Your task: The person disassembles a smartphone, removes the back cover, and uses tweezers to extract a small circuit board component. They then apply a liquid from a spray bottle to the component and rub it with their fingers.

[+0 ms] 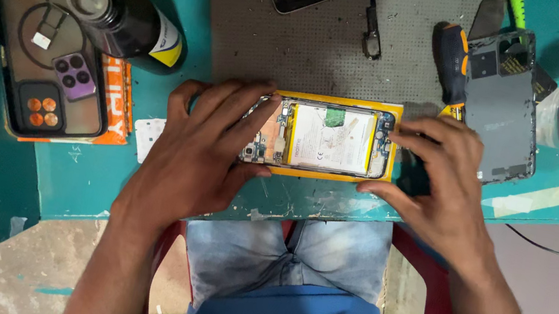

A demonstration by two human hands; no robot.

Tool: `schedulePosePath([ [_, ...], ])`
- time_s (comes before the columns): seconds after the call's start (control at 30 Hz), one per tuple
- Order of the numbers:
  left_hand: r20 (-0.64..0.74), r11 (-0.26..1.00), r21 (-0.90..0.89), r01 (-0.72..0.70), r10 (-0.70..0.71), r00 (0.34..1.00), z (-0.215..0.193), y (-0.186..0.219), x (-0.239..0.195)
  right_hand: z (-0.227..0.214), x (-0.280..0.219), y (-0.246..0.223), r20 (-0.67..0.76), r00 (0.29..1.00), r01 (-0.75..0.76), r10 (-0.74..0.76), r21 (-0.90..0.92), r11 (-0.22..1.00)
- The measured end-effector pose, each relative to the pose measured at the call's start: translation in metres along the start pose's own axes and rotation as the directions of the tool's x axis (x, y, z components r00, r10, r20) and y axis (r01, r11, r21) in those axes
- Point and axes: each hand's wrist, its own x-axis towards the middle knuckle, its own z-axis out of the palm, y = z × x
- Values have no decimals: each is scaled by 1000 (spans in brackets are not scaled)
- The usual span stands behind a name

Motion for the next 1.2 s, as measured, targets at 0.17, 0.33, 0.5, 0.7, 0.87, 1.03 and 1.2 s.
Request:
schedulePosePath([
  [0.17, -30, 998, 35, -59, 60, 998, 2, 1, -4, -2, -7, -7, 155, 839, -537, 522, 395, 746],
  [0.33, -93, 960, 168, -225, 242, 966, 14, 17, 3, 2, -2, 3, 369, 738, -652, 565, 603, 459],
  [0.5, 33, 879, 334, -341, 350, 936, 39, 35, 17, 5, -4, 3, 387, 686, -703, 616, 570, 424],
  [0.7, 41, 866, 363, -344, 354, 934, 44, 38, 21, 6, -7, 7, 386, 656, -708, 649, 612, 352],
  [0.87, 72, 879, 334, -341, 336, 939, 44, 40, 21, 6, -6, 10, 392, 689, -683, 609, 633, 365],
  [1.03, 65, 883, 334, -330, 328, 943, 45, 41, 22, 4, -4, 13, 426, 666, -694, 612, 654, 301],
  [1.2, 70, 874, 349, -339, 336, 939, 44, 41, 22, 1, -1, 13, 474, 627, -700, 618, 692, 179],
])
